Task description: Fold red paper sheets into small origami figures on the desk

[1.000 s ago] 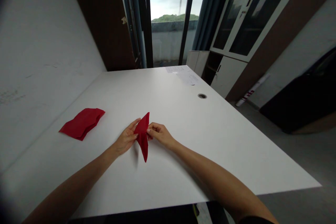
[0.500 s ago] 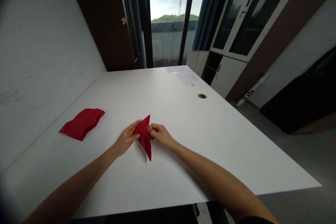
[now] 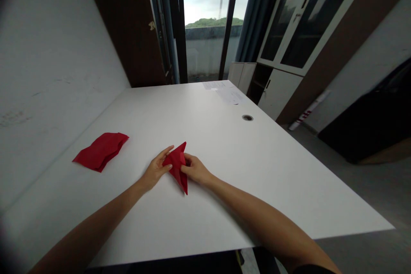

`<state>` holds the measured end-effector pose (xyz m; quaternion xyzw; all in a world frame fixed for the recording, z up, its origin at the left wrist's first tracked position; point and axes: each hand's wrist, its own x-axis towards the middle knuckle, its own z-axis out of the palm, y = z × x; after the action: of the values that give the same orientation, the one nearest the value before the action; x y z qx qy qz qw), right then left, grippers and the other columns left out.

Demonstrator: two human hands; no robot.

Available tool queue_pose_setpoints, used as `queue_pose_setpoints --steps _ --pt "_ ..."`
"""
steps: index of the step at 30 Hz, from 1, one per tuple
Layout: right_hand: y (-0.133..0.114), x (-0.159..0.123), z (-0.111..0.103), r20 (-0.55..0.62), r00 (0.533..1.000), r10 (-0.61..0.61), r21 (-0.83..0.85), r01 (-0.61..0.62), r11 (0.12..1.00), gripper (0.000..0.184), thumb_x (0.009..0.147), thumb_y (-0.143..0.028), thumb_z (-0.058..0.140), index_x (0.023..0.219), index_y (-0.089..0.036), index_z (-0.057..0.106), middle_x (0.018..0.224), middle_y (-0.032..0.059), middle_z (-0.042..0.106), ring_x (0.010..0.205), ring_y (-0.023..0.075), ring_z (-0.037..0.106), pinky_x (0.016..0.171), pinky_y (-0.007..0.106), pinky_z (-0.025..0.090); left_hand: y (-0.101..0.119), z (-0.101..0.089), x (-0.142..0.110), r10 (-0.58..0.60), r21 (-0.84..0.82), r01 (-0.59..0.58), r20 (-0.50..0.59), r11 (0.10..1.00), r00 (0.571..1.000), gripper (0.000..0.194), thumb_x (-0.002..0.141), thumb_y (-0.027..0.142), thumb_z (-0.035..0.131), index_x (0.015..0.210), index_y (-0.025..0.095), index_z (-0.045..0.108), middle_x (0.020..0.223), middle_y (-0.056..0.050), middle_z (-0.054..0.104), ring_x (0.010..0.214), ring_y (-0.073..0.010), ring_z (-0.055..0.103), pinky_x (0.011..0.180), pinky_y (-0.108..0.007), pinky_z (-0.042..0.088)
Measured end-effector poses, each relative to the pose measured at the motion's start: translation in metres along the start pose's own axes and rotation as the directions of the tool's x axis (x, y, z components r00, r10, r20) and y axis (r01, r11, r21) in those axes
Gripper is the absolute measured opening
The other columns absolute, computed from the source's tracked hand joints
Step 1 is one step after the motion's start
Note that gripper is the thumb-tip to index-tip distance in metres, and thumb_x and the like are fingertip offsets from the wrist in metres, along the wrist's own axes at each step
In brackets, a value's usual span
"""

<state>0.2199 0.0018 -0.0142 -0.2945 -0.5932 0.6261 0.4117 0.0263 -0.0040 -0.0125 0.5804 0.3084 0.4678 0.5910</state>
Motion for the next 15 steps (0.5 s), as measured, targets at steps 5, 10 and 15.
queue_pose_setpoints --steps 5,10,15 --pt "0.006 -0.001 0.004 -0.1 0.994 -0.051 -0.119 0.039 0.992 0.026 0.083 -0.028 0.062 0.106 -0.016 0.066 0.094 0.0032 0.068 0.08 0.0181 0.061 0.075 0.03 0.05 -0.007 0.006 -0.001 0.01 0.03 -0.011 0.016 0.999 1.0 0.066 0.087 0.03 0.067 0.147 0.023 0.041 0.149 -0.01 0.044 0.137 -0.0267 0.041 0.117 -0.04 0.032" --pt "-0.002 -0.007 0.002 -0.276 0.937 -0.213 -0.497 0.05 0.866 0.019 0.086 -0.025 0.058 0.103 -0.019 0.064 0.089 0.0023 0.068 0.074 0.0174 0.059 0.071 0.028 0.045 -0.016 0.014 -0.004 -0.041 0.132 0.06 -0.141 0.989 0.989 0.066 0.091 0.039 0.061 0.149 0.023 0.035 0.149 -0.013 0.04 0.133 -0.0274 0.044 0.111 -0.043 0.039" --pt "-0.008 -0.011 0.001 -0.306 0.913 -0.271 -0.703 -0.025 0.711 0.005 0.089 -0.027 0.057 0.09 -0.022 0.056 0.073 -0.0004 0.062 0.06 0.0159 0.05 0.059 0.028 0.033 -0.012 0.034 -0.01 -0.031 0.029 0.034 -0.095 0.999 0.995 0.079 0.086 0.039 0.067 0.152 0.026 0.025 0.16 -0.012 0.023 0.143 -0.0284 0.032 0.116 -0.041 0.033"
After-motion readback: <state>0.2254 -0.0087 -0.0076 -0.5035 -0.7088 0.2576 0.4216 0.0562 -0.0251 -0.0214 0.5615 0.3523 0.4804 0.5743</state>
